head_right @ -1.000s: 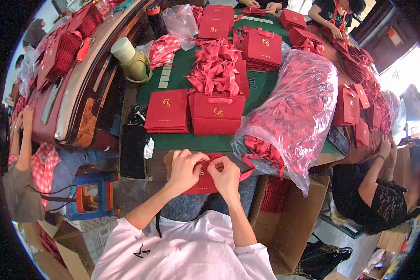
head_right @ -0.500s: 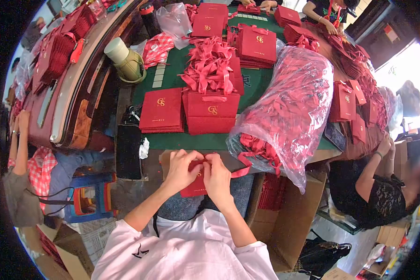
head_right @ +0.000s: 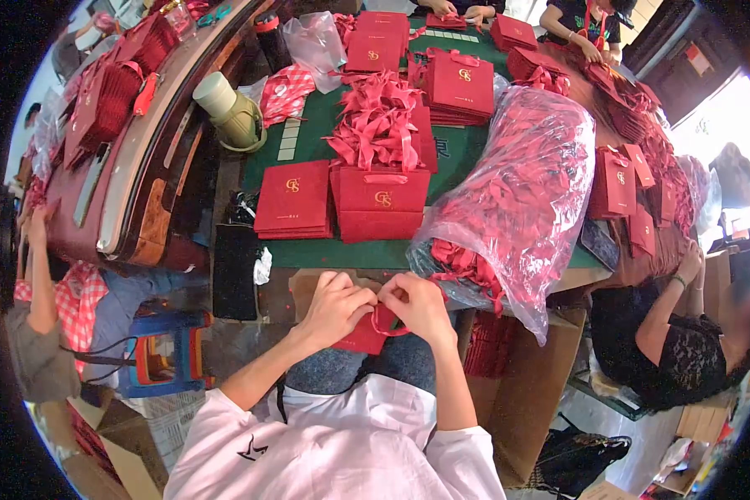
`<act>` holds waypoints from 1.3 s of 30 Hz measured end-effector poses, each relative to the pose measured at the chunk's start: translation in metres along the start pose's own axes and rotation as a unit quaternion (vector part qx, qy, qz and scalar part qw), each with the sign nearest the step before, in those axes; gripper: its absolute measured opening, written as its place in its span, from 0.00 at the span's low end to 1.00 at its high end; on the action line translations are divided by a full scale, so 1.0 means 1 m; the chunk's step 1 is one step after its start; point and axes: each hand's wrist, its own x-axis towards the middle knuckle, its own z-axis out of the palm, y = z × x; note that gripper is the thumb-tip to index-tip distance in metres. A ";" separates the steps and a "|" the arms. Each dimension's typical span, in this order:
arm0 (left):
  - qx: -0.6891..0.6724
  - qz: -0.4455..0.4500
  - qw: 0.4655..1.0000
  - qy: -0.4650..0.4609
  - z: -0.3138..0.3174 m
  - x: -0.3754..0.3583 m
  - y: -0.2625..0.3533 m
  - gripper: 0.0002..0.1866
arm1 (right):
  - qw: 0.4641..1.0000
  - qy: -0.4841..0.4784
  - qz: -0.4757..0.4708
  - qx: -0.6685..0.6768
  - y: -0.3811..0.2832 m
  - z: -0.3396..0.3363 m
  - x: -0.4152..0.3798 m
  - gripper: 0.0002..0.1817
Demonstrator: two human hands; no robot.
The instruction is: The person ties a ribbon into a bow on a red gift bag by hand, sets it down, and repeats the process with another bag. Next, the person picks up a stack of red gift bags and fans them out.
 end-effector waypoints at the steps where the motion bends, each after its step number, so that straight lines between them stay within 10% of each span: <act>1: 0.001 0.000 1.000 0.000 -0.002 0.000 0.000 0.08 | 0.995 -0.028 0.063 0.070 -0.004 -0.003 0.001 0.06; 7: 0.009 0.040 0.999 0.004 -0.004 -0.001 0.002 0.06 | 0.991 -0.072 -0.114 -0.018 0.006 -0.012 0.001 0.08; 14: -0.002 0.050 0.999 0.020 -0.010 0.001 0.004 0.05 | 0.983 -0.161 -0.053 0.070 0.028 -0.009 0.010 0.06; 24: -0.068 -0.080 0.995 0.007 -0.011 0.003 -0.001 0.08 | 0.979 0.191 -0.039 0.061 0.026 0.004 0.004 0.09; 32: -0.053 -0.147 0.988 0.017 -0.005 0.015 -0.019 0.09 | 0.978 0.068 -0.094 -0.173 0.021 -0.014 -0.043 0.13; 39: -0.039 -0.116 0.985 0.120 0.018 0.013 -0.006 0.12 | 0.985 0.066 0.066 0.145 0.003 0.015 -0.032 0.08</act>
